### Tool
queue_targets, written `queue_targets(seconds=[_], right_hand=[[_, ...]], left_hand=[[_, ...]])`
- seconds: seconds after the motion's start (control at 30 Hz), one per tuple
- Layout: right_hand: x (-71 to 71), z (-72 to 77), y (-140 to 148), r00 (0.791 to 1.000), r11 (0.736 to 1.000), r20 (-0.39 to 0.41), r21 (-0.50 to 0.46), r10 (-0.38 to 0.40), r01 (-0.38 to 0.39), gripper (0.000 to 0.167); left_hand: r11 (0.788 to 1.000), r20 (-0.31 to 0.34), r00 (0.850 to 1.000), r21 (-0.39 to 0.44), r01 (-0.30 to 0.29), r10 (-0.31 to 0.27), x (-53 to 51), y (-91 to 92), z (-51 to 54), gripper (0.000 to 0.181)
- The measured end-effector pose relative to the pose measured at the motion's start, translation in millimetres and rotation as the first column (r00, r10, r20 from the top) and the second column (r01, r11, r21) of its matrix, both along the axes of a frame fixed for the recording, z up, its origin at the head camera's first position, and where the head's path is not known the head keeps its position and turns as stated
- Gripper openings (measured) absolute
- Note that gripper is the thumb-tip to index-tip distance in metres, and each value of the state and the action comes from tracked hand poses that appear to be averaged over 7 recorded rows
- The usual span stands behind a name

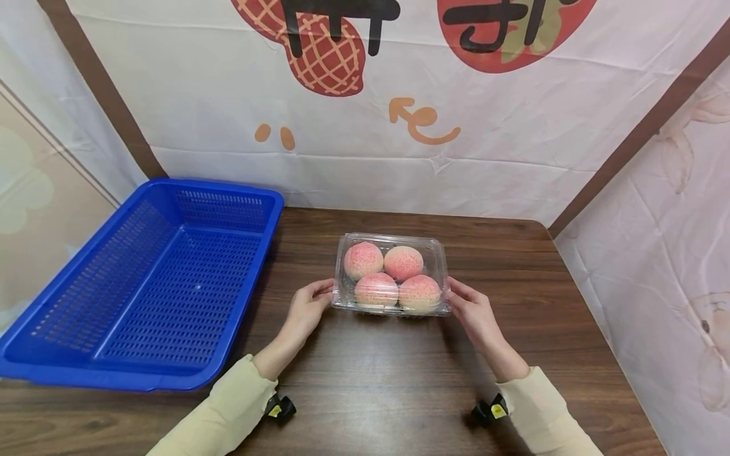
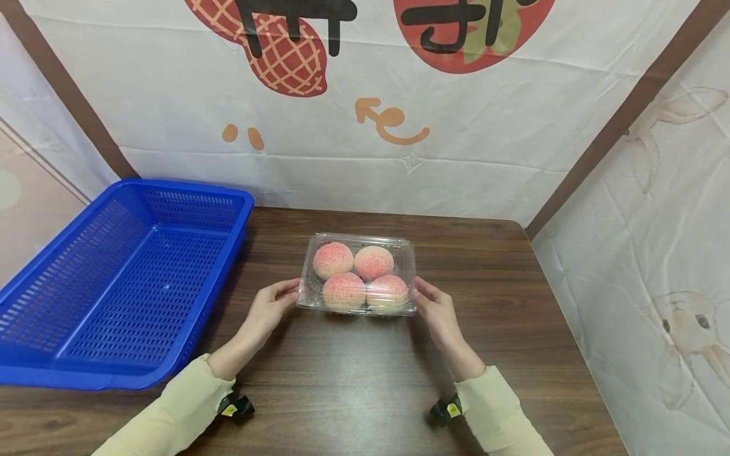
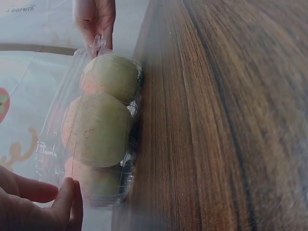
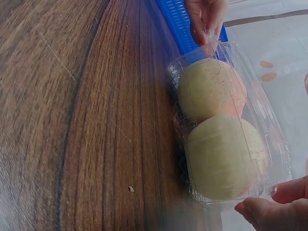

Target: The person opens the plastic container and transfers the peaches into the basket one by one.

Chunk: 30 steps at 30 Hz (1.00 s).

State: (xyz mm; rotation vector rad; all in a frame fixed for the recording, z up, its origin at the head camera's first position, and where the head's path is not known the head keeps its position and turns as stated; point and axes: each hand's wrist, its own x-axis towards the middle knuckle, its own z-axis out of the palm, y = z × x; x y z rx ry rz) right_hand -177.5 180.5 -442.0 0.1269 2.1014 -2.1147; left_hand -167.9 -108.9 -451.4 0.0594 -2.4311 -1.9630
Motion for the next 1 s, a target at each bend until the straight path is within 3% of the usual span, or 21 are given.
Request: queue_targets(seconds=[0.17,0.47,0.77,1.0], right_hand=[[-0.3,-1.3,0.4,1.000,1.000,0.003,-0.011,-0.002,0.002,0.045],[-1.5,-4.0,0.8,1.000,1.000,0.008,-0.027,-0.003,0.003,0.045],[-1.4,-4.1,1.4,1.000,1.000,0.024,-0.024,-0.001,0.001,0.045],[-1.0,-3.2,1.4,0.999,1.000,0.036,-0.020,0.003,-0.003,0.046]], left_hand=[[0.992,0.055,0.998,0.122,0.002,-0.008,0.0,0.2,-0.2,0.032],[0.942,0.109,0.992,0.334,0.025,-0.065,2.5,-0.1,-1.7,0.034],[0.910,0.149,0.983,0.414,0.038,-0.109,3.1,-4.3,-3.5,0.036],[0.902,0.167,0.979,0.431,0.031,-0.114,1.9,-5.6,-3.8,0.038]])
